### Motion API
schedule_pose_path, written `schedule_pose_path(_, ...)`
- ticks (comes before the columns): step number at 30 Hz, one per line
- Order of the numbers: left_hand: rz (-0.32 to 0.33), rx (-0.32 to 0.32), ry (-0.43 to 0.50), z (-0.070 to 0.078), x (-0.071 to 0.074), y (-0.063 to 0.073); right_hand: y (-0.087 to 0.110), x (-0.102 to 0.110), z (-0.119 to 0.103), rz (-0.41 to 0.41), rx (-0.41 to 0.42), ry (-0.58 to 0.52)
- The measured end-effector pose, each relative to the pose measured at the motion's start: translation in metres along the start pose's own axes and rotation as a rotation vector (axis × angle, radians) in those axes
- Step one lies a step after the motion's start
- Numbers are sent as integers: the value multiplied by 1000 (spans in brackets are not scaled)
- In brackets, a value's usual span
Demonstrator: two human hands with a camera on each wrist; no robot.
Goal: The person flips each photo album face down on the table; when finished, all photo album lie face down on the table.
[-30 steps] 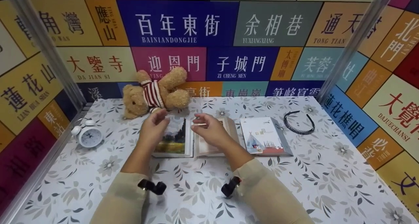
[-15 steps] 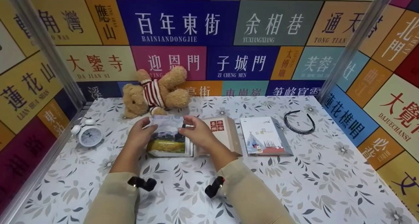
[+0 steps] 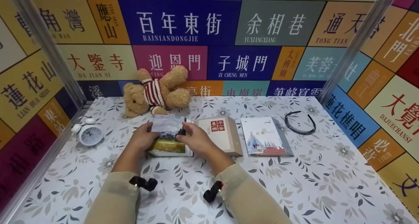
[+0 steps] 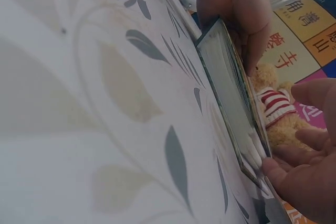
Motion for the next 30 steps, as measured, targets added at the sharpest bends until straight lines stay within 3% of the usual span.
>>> schedule_pose_path(4,-11,-10,60,2,4,4,0,-3,-1,-24,12,-2)
schedule_pose_path(10,20,-24,225,8,15,9,1,-8,-7,-69,61,-3)
schedule_pose_path(14,1,-27,311,10,15,10,2,-7,-8,-68,65,-13)
schedule_pose_path(17,-20,-43,401,12,11,13,3,-5,-9,-55,55,-43)
schedule_pose_path(23,-109,-152,547,31,-2,20,6,-1,-16,-31,18,-94)
schedule_pose_path(30,-158,-253,575,53,-18,28,14,4,-35,-9,78,-119)
Point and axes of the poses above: each hand's wrist, its own y-axis away from the middle knuckle, its own x-axis out of the back of the hand, z = x × y, the point moved 9 cm from there along -y, towards the middle knuckle, and after that the axes turned 10 degrees about -z, right-handed, at the moved point
